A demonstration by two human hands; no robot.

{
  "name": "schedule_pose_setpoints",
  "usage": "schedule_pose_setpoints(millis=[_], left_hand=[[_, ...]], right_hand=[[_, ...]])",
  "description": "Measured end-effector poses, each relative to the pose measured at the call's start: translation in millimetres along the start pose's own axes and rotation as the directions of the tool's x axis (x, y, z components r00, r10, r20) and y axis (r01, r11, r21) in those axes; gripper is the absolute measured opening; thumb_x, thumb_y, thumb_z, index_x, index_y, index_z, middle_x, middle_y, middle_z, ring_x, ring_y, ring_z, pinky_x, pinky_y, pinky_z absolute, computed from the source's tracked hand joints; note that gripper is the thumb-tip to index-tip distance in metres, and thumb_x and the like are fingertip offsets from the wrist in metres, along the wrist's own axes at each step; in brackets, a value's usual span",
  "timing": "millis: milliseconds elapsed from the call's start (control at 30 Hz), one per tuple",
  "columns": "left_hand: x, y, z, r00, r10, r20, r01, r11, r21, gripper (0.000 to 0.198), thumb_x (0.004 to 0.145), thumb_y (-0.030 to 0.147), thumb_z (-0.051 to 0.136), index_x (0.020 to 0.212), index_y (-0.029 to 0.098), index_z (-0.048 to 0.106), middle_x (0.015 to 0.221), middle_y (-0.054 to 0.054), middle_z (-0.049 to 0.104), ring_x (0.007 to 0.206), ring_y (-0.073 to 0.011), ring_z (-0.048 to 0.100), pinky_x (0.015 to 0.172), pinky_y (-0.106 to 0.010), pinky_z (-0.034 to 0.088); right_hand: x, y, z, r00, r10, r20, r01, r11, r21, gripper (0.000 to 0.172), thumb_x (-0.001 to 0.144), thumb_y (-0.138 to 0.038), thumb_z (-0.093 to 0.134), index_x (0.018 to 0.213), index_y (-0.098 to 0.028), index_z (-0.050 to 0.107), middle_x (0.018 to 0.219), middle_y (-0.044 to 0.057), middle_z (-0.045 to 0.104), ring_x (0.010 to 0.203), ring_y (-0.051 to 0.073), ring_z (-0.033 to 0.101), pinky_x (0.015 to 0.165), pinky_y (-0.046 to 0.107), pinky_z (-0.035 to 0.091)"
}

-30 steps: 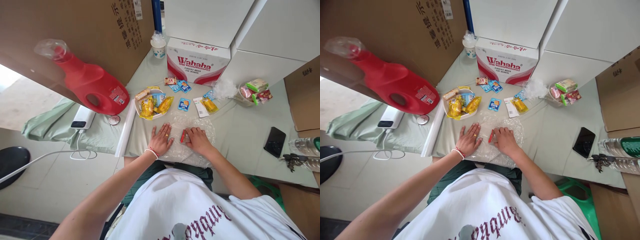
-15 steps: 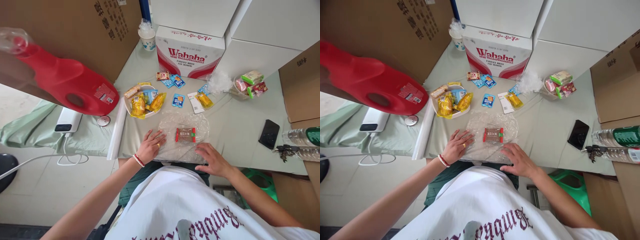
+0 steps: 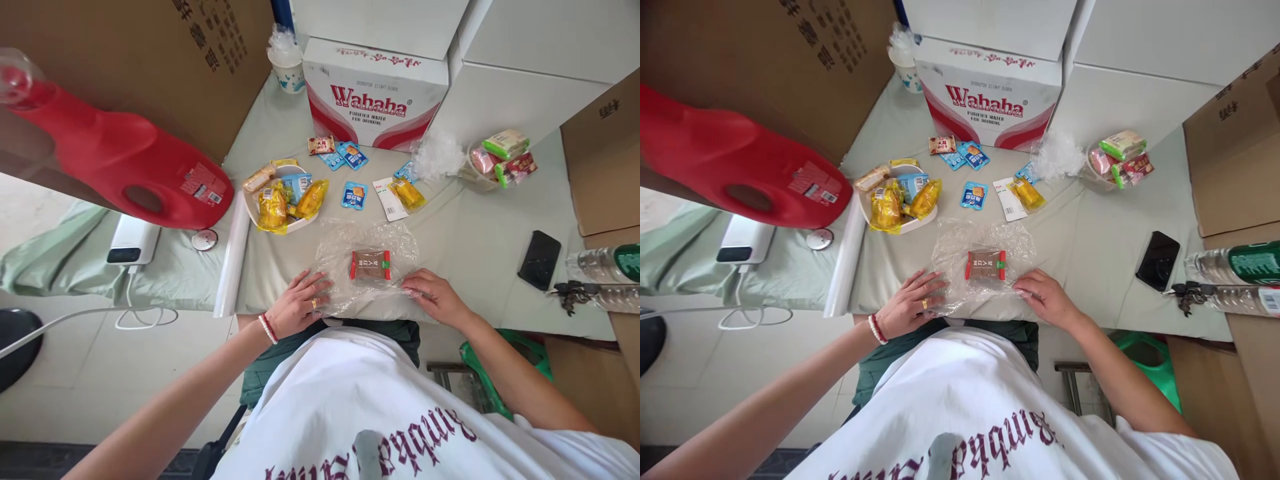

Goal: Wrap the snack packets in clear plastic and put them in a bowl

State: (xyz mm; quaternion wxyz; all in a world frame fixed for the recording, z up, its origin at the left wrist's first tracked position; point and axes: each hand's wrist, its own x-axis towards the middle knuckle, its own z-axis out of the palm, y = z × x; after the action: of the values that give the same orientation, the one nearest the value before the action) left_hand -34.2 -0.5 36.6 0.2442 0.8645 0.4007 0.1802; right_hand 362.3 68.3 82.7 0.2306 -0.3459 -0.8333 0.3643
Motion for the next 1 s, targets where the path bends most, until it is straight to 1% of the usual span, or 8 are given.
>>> schedule_pose_setpoints(millis=[167,333,500,667,700,767,867,1000], left_hand=[[32.9,-12.8,-7.4,0.940,-0.267,-0.211,0.212,0.944,-0.252,0.023,0.101,0.036,0.056,0.093,0.024,0.074,0.102,-0.008,0.079,0.131,-0.0265,0.063,0.114,-0.048,0.048],[80.5,-45.4,-12.9,0.735,-0.572,-0.365,0.543,0.818,-0.188,0.024,0.090,0.045,0.064,0.087,0.022,0.069,0.101,-0.010,0.072,0.114,-0.0302,0.065,0.105,-0.048,0.052],[88.7,-46.6,-11.0,0.674,-0.541,-0.502,0.577,0.811,-0.100,0.027,0.091,0.041,0.061,0.105,0.018,0.067,0.110,-0.014,0.067,0.111,-0.0324,0.061,0.103,-0.051,0.049],[62.3,6.1,3.2,0.516,-0.360,-0.777,0.623,0.781,0.052,0.020,0.099,0.031,0.052,0.104,0.018,0.066,0.103,-0.014,0.069,0.103,-0.0298,0.062,0.098,-0.049,0.045],[58.8,20.0,6.9,0.535,-0.298,-0.791,0.603,0.790,0.111,0.018,0.099,0.029,0.053,0.104,0.019,0.068,0.097,-0.012,0.070,0.096,-0.0282,0.063,0.094,-0.047,0.044],[58.1,45.4,13.3,0.667,-0.161,-0.728,0.478,0.841,0.252,0.021,0.098,0.023,0.053,0.108,0.022,0.071,0.092,-0.009,0.072,0.087,-0.0251,0.063,0.088,-0.043,0.043],[72.5,67.9,18.5,0.853,-0.026,-0.521,0.269,0.878,0.396,0.036,0.098,0.019,0.053,0.127,0.027,0.071,0.113,-0.008,0.078,0.095,-0.0239,0.064,0.084,-0.041,0.041],[97.7,68.2,21.6,0.953,-0.106,-0.285,0.223,0.881,0.418,0.042,0.099,0.021,0.052,0.138,0.028,0.068,0.138,-0.006,0.072,0.097,-0.0249,0.062,0.078,-0.042,0.039]], right_hand=[[17.8,6.5,-13.5,0.981,0.194,-0.023,-0.193,0.980,0.045,0.028,0.102,-0.043,0.057,0.106,-0.023,0.076,0.093,0.006,0.071,0.085,0.018,0.067,0.078,0.032,0.054],[29.9,36.8,-17.0,0.880,0.470,-0.072,-0.471,0.882,0.005,0.038,0.098,-0.047,0.056,0.114,-0.018,0.073,0.091,0.007,0.072,0.079,0.020,0.065,0.074,0.033,0.053],[61.0,37.2,-31.6,0.930,0.292,-0.224,-0.364,0.825,-0.432,0.039,0.098,-0.030,0.051,0.127,-0.013,0.070,0.109,0.015,0.070,0.105,0.030,0.060,0.097,0.045,0.050],[122.6,16.3,-17.5,0.987,0.159,-0.015,-0.143,0.840,-0.524,0.040,0.100,-0.024,0.050,0.135,-0.014,0.066,0.130,0.016,0.065,0.123,0.031,0.053,0.103,0.042,0.047],[135.2,14.8,-10.0,0.986,0.161,0.043,-0.114,0.839,-0.533,0.044,0.099,-0.022,0.052,0.140,-0.013,0.063,0.136,0.016,0.063,0.128,0.032,0.050,0.105,0.042,0.046],[157.7,14.8,5.6,0.972,0.196,0.126,-0.094,0.823,-0.560,0.053,0.096,-0.023,0.058,0.147,-0.009,0.057,0.142,0.019,0.059,0.133,0.034,0.047,0.108,0.043,0.044],[181.9,17.6,19.7,0.940,0.302,0.155,-0.152,0.783,-0.602,0.057,0.093,-0.026,0.067,0.145,-0.006,0.058,0.132,0.022,0.065,0.129,0.037,0.050,0.105,0.043,0.043],[191.6,11.5,9.5,0.869,0.437,0.232,-0.275,0.817,-0.507,0.033,0.096,-0.019,0.060,0.125,-0.013,0.074,0.103,0.013,0.074,0.105,0.027,0.063,0.088,0.031,0.044]])
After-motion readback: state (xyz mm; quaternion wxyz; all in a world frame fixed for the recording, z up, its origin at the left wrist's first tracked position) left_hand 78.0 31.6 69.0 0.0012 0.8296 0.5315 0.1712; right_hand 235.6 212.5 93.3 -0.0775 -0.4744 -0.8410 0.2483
